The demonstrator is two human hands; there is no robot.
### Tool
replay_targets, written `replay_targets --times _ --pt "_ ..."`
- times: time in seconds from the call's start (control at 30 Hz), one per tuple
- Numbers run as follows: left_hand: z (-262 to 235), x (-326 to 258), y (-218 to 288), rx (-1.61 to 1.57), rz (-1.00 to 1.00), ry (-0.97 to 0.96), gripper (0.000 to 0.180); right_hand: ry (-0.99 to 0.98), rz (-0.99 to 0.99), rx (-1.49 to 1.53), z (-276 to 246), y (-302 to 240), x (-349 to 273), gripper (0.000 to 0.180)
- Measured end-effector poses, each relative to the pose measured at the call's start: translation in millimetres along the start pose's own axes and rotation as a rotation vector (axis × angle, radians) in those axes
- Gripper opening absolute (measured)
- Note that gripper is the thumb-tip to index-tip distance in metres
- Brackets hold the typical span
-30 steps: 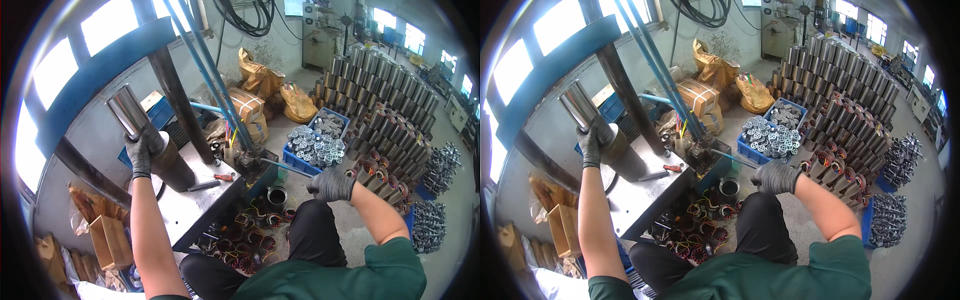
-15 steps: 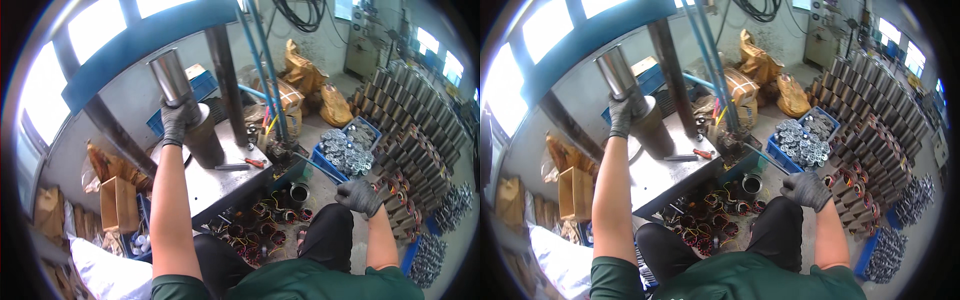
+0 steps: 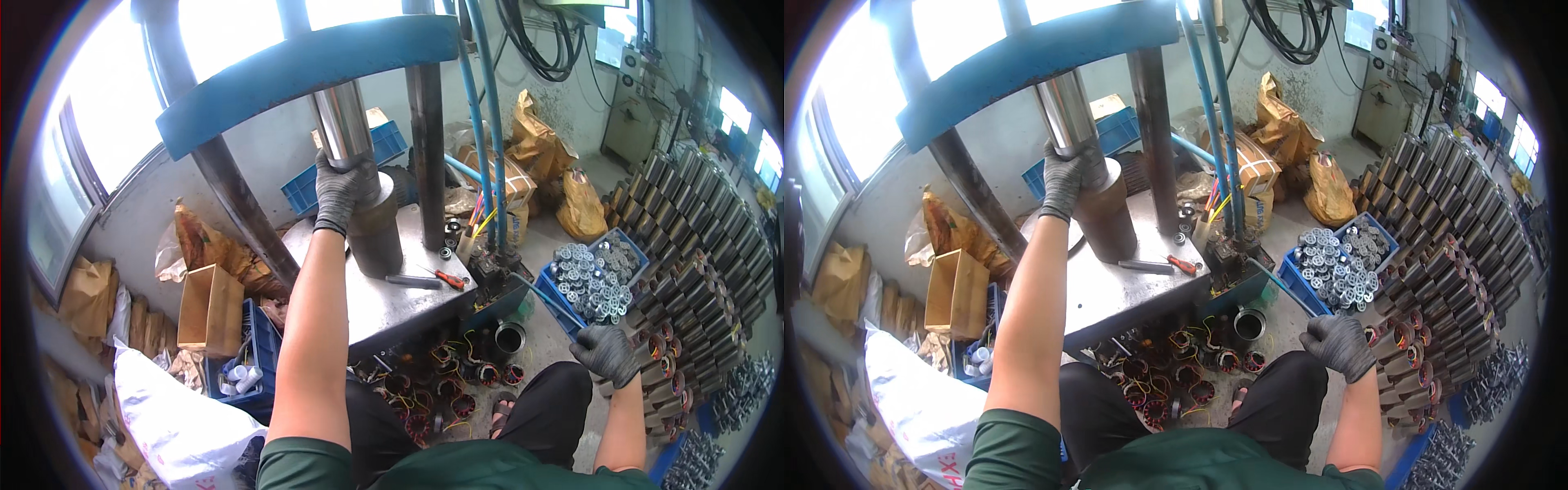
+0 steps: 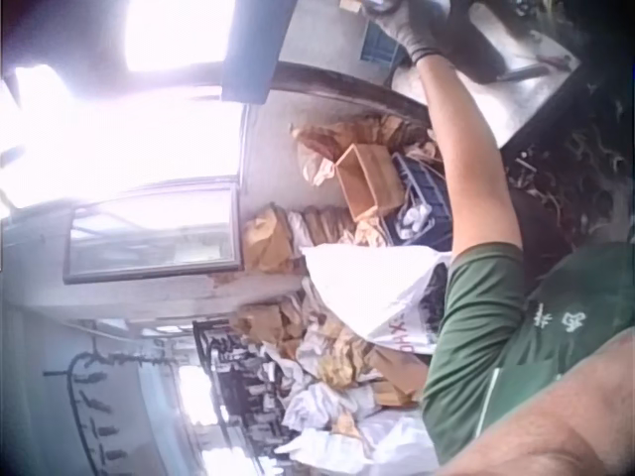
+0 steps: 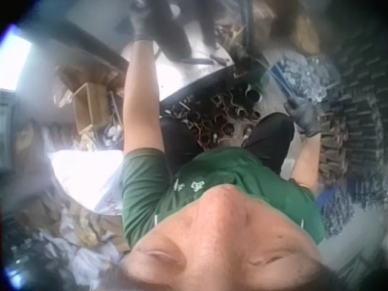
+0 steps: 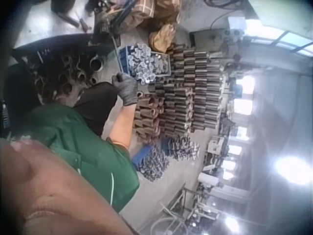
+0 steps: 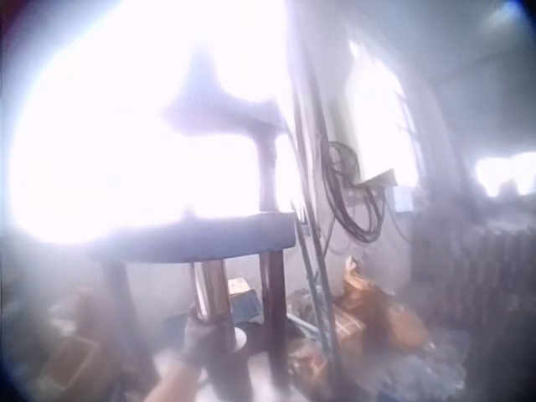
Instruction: Assembling the internal components of an electric motor using a hydraulic press and manual wire adjustments.
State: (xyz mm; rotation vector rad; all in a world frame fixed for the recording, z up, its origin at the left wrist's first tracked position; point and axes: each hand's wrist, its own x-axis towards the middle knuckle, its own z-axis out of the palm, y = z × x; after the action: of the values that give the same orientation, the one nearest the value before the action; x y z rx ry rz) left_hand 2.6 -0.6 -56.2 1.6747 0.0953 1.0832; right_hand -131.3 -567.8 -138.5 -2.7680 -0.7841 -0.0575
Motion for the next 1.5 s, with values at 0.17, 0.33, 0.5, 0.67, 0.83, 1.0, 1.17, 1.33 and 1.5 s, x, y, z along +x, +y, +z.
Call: replay_targets --times 0.17,0.33,0.5,0.67,0.83,1.0,1.17,1.33,1.5 --pt "3.5 -2.6 1.4 0.002 -0.021 -0.008 0.079 0.025 0.016 0.027 -1.8 -5.0 -1.7 0.025" --pt "2.1 -2.8 3.4 -0.028 -0.048 0.01 0.079 0.048 -0.012 0.044 -2.9 -6.2 -1.5 0.026" --pt "-4.4 0.6 -2.6 0.004 -0.04 0.017 0.078 0.045 -0.014 0.061 0.1 -5.6 -0.1 0.025" --pt "6.3 -12.3 33.2 -0.073 -0.145 -0.069 0.076 0.066 0.01 0.062 2.4 1.0 -4.6 0.025" --pt "6.9 -12.7 25.6 0.002 -0.027 -0.039 0.069 0.083 -0.039 0.116 0.7 2.2 2.3 0.014" --pt "-3.0 -2.3 3.4 0.076 -0.052 0.004 0.072 0.26 -0.16 0.029 -43.9 -14.6 61.2 0.017" --pt "0.9 2.1 -4.3 0.059 -0.062 0.016 0.076 0.628 -0.307 0.001 -79.9 -7.5 168.3 0.015" --pt "18.1 -13.8 22.1 -0.394 -0.15 -0.086 0.075 0.572 -0.187 -0.186 -85.0 -0.8 187.0 0.03" --pt "0.4 0.4 -13.8 -0.101 -0.052 -0.008 0.074 0.283 -0.116 -0.024 -75.2 -11.9 114.5 0.056"
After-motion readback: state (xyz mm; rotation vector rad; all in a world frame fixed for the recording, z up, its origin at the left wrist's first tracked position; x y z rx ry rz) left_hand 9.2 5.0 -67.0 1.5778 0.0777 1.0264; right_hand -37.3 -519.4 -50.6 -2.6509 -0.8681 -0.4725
